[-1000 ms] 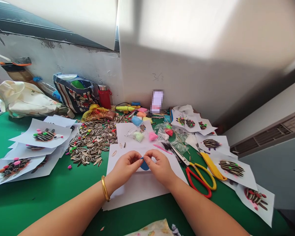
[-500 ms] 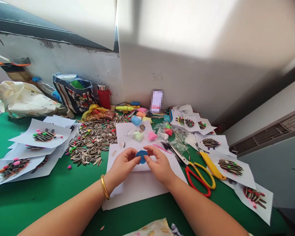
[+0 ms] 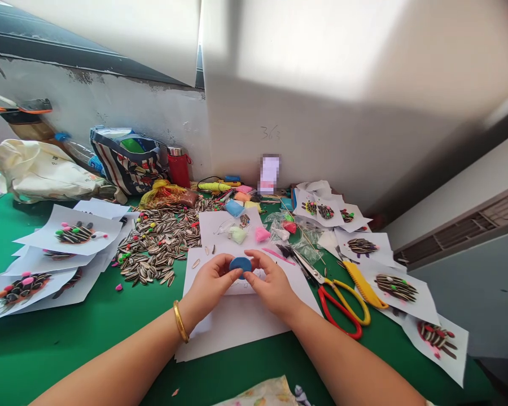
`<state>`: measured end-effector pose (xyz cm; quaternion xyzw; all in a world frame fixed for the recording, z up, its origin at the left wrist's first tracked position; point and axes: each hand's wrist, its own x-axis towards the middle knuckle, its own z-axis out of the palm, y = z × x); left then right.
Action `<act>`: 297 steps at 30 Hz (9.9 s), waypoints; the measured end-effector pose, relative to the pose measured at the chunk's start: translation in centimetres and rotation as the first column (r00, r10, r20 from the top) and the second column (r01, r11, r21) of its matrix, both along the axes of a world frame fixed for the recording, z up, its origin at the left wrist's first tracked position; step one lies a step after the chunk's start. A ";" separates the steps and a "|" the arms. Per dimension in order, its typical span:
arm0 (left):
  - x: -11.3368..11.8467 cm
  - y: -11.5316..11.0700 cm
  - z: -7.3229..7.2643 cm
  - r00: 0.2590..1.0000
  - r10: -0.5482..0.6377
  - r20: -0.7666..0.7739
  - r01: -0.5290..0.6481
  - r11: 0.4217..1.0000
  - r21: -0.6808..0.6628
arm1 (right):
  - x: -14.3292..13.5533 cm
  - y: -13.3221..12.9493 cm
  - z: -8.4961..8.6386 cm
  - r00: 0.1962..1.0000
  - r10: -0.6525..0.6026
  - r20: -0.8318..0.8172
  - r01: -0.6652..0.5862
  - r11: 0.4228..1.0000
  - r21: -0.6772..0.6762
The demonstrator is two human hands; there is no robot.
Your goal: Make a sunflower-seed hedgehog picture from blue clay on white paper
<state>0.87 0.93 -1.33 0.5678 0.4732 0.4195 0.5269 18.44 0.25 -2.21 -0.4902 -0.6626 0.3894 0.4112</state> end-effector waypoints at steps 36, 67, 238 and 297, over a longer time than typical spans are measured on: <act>-1.1 1.0 -0.5 0.981 0.011 -0.195 0.007 0.996 0.093 | 1.9 2.3 -0.2 0.999 -0.039 0.012 0.039 0.999 -0.022; -1.7 1.4 -1.8 0.632 0.092 -0.770 0.296 0.889 0.349 | 1.2 1.6 -1.0 0.913 0.036 0.406 -0.066 0.996 0.058; -1.4 -0.3 -2.1 0.455 0.009 -0.891 0.590 0.746 0.309 | 4.1 2.1 -1.4 0.697 -0.043 0.715 -0.154 0.966 0.209; -1.8 0.2 -2.5 0.535 -0.011 -0.845 0.545 0.769 0.335 | 1.9 1.7 -1.2 0.796 -0.097 0.597 -0.145 0.928 0.344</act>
